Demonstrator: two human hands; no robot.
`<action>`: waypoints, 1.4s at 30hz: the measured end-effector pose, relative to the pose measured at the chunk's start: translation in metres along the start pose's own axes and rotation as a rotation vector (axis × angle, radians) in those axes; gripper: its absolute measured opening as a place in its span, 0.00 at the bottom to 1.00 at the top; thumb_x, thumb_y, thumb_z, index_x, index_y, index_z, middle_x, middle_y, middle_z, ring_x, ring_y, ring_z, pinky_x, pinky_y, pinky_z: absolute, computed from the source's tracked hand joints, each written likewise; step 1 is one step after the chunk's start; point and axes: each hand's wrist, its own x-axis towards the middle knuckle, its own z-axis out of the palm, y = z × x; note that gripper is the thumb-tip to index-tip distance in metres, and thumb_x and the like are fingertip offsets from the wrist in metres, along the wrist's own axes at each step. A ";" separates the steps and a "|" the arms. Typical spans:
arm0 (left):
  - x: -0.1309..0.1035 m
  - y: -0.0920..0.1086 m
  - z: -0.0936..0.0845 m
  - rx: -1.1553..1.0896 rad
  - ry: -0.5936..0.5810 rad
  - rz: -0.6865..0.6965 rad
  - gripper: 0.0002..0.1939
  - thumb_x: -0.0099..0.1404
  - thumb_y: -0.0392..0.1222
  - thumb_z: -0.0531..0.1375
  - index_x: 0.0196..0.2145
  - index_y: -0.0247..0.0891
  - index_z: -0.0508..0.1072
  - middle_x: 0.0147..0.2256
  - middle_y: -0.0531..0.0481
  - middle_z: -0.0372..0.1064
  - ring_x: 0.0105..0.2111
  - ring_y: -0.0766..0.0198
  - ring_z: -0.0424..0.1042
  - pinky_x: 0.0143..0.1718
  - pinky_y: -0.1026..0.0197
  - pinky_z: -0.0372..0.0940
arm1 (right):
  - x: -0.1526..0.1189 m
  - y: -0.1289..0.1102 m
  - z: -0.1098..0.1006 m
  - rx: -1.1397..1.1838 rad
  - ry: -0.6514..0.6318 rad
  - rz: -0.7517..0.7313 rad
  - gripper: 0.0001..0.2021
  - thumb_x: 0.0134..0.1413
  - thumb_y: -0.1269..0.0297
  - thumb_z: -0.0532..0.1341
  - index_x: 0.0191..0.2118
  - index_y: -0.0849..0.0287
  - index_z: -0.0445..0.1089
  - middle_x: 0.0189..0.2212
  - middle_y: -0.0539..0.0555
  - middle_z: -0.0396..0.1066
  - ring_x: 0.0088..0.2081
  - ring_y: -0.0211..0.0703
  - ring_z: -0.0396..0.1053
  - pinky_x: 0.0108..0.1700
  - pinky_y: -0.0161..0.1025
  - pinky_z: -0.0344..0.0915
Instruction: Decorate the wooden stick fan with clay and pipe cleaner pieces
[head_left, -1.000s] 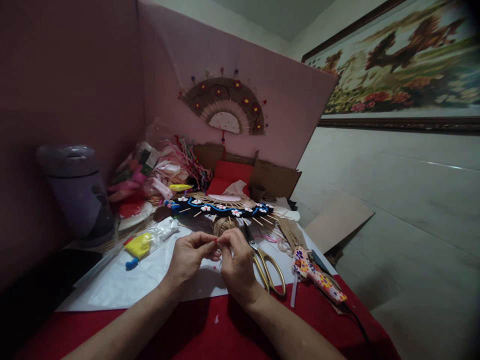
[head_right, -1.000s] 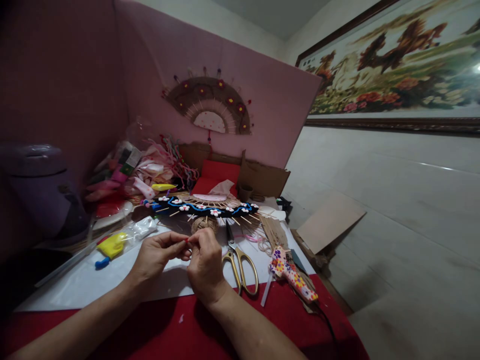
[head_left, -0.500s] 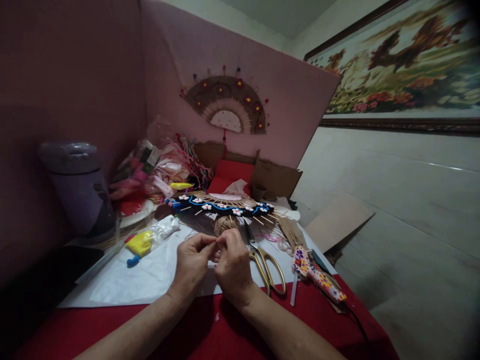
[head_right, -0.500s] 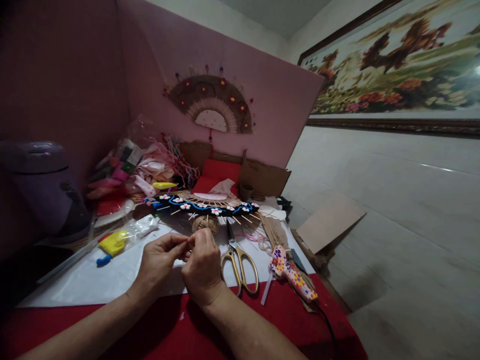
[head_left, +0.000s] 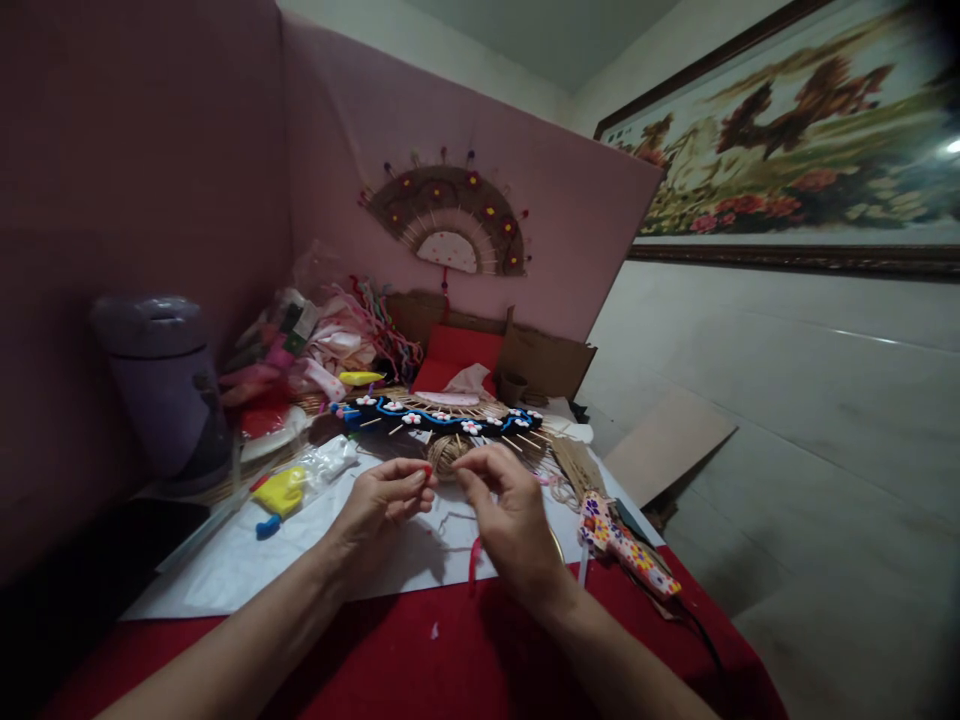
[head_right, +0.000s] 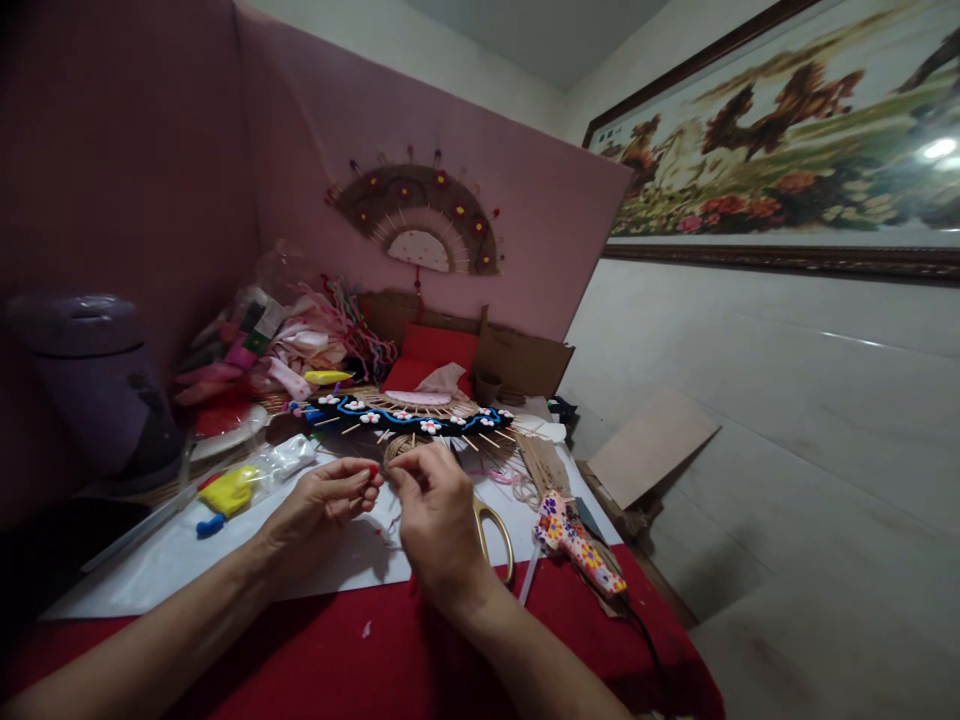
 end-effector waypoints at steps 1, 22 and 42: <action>0.000 0.001 0.000 -0.010 -0.013 -0.014 0.08 0.48 0.30 0.66 0.29 0.30 0.74 0.25 0.47 0.73 0.23 0.70 0.70 0.26 0.69 0.66 | 0.000 -0.005 -0.012 0.017 0.012 0.013 0.06 0.55 0.69 0.55 0.30 0.58 0.68 0.29 0.51 0.66 0.32 0.39 0.65 0.33 0.35 0.62; 0.000 0.003 0.002 -0.020 -0.084 -0.056 0.05 0.51 0.27 0.63 0.28 0.29 0.73 0.25 0.46 0.72 0.21 0.70 0.70 0.23 0.70 0.66 | -0.052 0.103 -0.152 -1.088 -0.410 0.477 0.15 0.47 0.70 0.54 0.44 0.63 0.65 0.42 0.61 0.67 0.43 0.50 0.65 0.40 0.39 0.55; 0.001 0.000 0.000 -0.007 -0.100 -0.068 0.05 0.52 0.27 0.63 0.29 0.29 0.72 0.25 0.45 0.71 0.21 0.69 0.69 0.22 0.69 0.64 | -0.038 0.074 -0.174 -0.678 0.129 0.534 0.17 0.43 0.62 0.57 0.42 0.58 0.63 0.35 0.57 0.71 0.35 0.48 0.68 0.35 0.37 0.59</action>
